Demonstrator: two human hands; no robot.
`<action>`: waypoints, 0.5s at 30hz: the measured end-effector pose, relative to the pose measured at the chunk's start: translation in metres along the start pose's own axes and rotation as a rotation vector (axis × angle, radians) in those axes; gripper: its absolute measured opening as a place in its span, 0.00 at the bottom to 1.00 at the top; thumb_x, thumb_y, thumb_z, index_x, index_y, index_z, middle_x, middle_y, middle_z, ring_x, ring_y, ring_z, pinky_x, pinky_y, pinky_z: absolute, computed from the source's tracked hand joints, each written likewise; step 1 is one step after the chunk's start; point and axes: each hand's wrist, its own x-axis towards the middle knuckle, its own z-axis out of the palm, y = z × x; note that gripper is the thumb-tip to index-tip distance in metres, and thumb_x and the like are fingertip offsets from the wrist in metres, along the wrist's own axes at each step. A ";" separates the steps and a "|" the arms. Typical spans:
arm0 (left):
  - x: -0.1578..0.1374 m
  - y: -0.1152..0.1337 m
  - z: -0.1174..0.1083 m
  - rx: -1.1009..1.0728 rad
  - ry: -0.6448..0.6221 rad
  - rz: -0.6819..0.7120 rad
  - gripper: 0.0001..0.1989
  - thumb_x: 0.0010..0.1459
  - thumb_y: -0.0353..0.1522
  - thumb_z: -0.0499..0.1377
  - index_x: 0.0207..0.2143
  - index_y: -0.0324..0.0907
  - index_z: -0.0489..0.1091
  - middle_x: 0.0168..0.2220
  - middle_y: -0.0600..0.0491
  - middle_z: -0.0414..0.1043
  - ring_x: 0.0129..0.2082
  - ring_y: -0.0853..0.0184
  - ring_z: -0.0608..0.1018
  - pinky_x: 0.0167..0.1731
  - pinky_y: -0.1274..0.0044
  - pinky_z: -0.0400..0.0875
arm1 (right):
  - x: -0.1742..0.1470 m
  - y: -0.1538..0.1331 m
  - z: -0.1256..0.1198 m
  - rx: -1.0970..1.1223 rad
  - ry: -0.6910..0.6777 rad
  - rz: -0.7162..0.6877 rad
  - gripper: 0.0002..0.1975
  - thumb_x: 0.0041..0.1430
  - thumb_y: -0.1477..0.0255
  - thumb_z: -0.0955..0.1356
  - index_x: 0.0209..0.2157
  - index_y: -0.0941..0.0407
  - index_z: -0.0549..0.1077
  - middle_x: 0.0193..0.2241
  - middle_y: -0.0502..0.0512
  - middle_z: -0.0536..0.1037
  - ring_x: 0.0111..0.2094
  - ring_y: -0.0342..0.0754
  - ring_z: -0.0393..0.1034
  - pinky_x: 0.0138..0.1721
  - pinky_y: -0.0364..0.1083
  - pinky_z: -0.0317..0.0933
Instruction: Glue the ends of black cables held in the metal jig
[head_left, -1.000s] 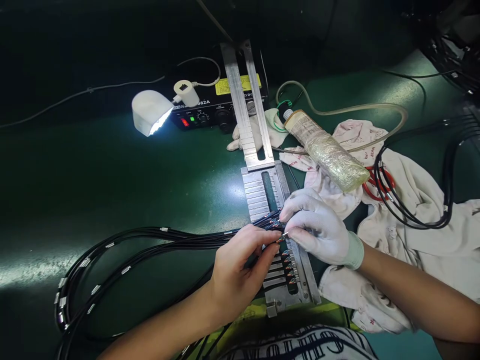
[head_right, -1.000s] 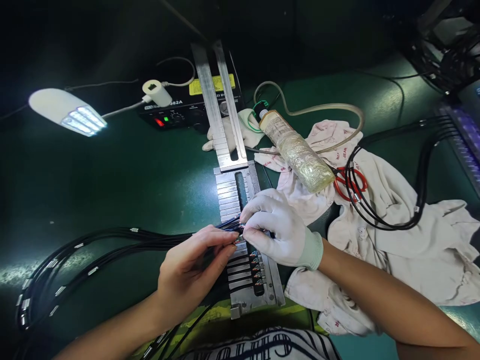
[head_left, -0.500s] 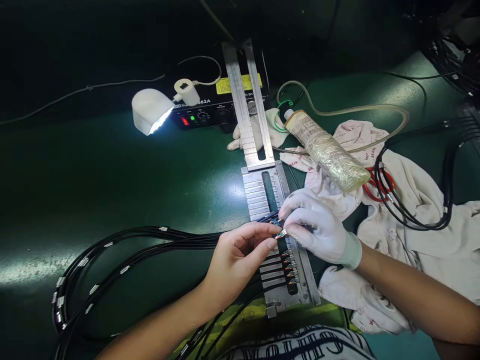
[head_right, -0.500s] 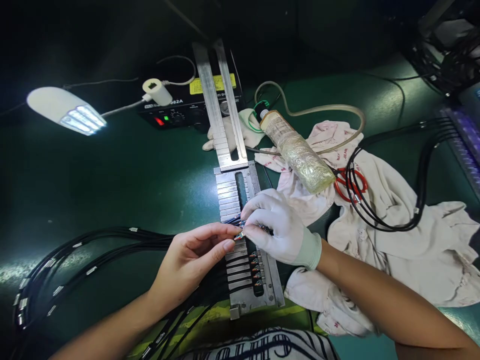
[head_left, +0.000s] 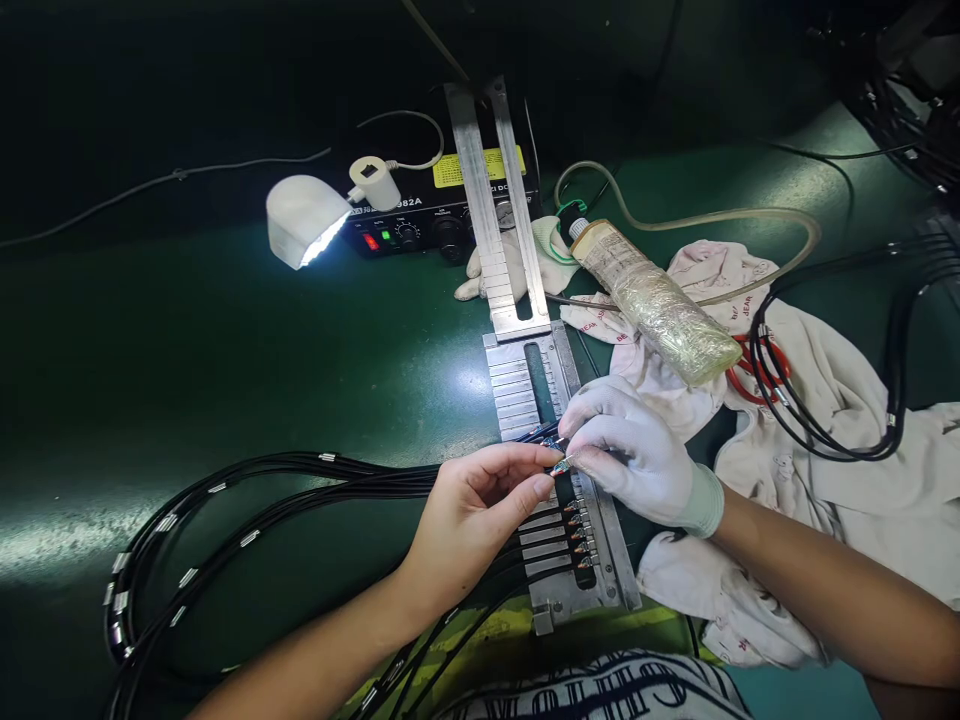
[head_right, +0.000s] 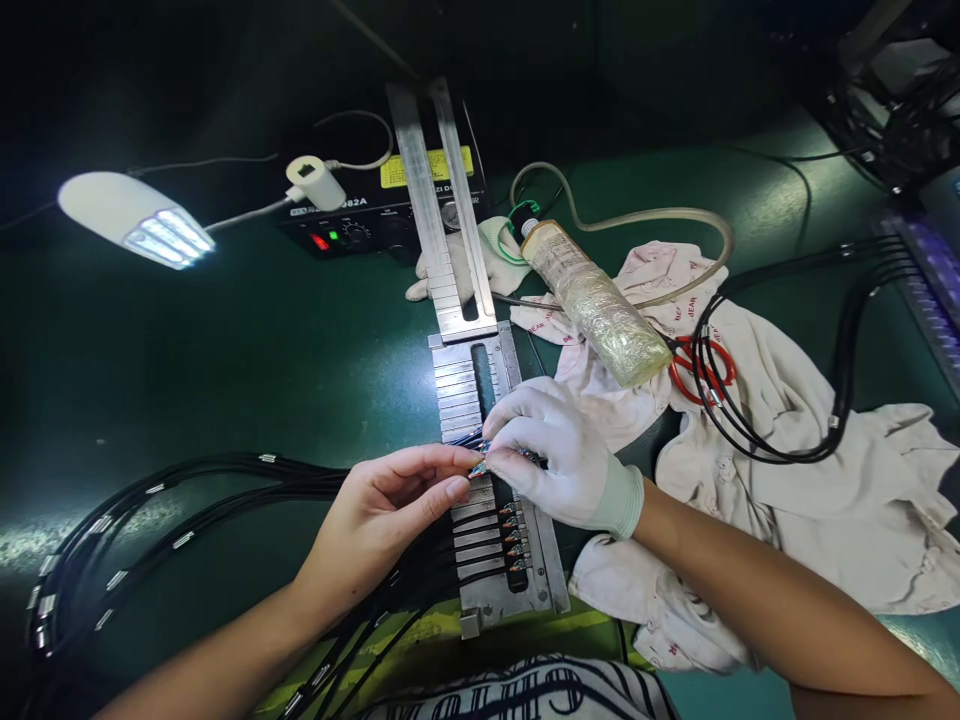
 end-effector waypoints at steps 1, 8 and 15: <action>0.000 0.000 0.000 -0.016 -0.007 -0.008 0.09 0.53 0.32 0.67 0.38 0.39 0.79 0.34 0.51 0.80 0.32 0.70 0.78 0.35 0.81 0.74 | 0.000 0.000 0.000 0.001 0.003 -0.002 0.04 0.63 0.76 0.66 0.34 0.55 0.71 0.37 0.54 0.74 0.42 0.49 0.65 0.44 0.55 0.62; 0.001 -0.001 -0.001 -0.062 -0.056 0.005 0.13 0.55 0.33 0.67 0.43 0.39 0.76 0.27 0.56 0.72 0.27 0.74 0.71 0.30 0.83 0.68 | -0.001 0.002 0.001 0.007 -0.003 -0.001 0.04 0.63 0.76 0.66 0.33 0.54 0.70 0.37 0.53 0.74 0.42 0.49 0.65 0.44 0.55 0.61; 0.001 -0.003 0.001 -0.058 -0.054 -0.006 0.08 0.54 0.32 0.68 0.36 0.39 0.75 0.27 0.55 0.73 0.27 0.74 0.72 0.30 0.84 0.68 | 0.000 0.002 0.001 0.007 -0.016 0.004 0.04 0.64 0.75 0.66 0.33 0.54 0.71 0.37 0.53 0.74 0.42 0.49 0.65 0.44 0.54 0.61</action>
